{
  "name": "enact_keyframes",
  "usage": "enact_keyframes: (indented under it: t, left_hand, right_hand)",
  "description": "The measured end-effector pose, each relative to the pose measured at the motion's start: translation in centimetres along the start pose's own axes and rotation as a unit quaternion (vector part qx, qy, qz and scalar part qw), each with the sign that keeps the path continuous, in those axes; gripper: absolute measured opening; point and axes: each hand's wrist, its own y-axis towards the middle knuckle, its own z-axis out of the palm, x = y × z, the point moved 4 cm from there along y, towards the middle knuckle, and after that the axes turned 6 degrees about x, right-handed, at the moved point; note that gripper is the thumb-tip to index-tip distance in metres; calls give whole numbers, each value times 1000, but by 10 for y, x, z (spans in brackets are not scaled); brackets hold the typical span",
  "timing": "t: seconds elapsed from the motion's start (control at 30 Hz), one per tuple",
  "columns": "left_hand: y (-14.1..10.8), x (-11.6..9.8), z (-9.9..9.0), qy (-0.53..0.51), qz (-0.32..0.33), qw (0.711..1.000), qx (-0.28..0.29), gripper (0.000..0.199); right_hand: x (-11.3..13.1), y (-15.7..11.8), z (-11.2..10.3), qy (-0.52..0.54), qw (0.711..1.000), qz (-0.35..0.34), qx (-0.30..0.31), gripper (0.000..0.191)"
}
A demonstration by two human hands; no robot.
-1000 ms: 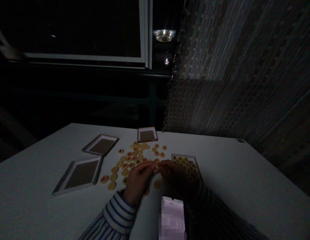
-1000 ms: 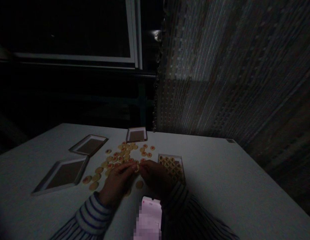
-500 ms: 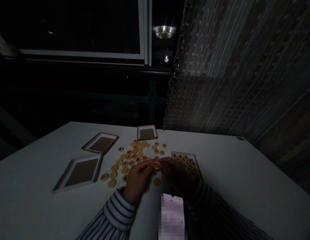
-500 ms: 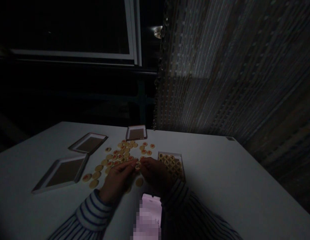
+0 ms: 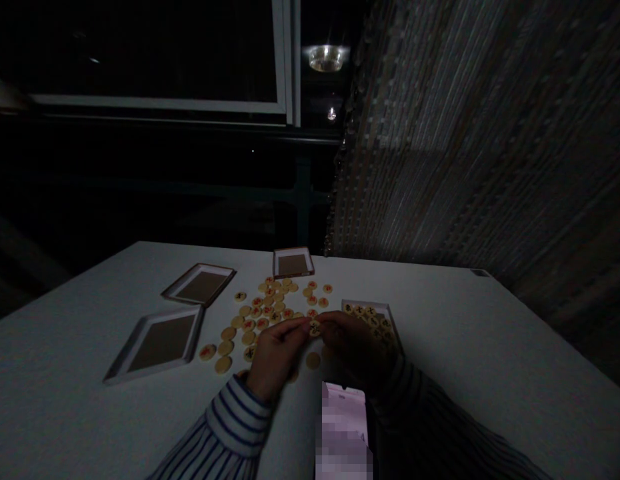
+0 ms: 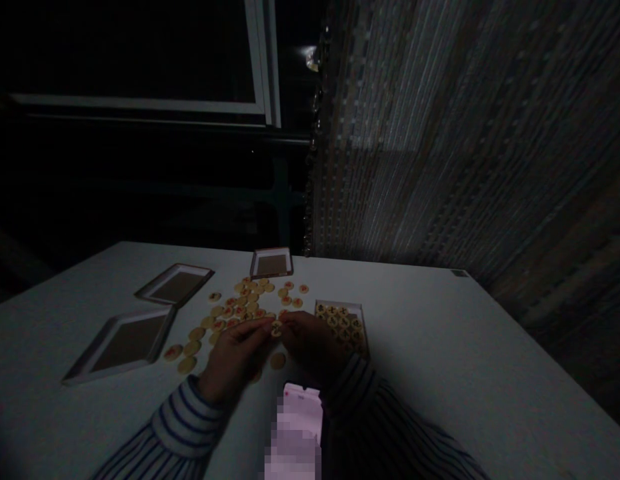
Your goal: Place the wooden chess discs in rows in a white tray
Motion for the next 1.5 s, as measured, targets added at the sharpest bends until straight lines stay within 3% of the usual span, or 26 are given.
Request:
enact_keyframes:
  t: [0.1, 0.43, 1.3, 1.5]
  left_hand:
    - [1, 2, 1, 5, -1, 1000, 28, 34]
    - [1, 3, 2, -58, -9, 998, 20, 38]
    - [0, 4, 6, -54, 2, 997, 48, 35]
    - [-1, 3, 10, -61, -10, 996, 68, 33]
  right_hand:
    - [-1, 1, 1, -4, 1000, -14, -1, 19]
    - [-5, -1, 2, 45, 999, 24, -12, 19]
    - [-6, -3, 2, 36, 999, -24, -15, 18]
    - [-1, -4, 0, 41, 999, -1, -3, 15]
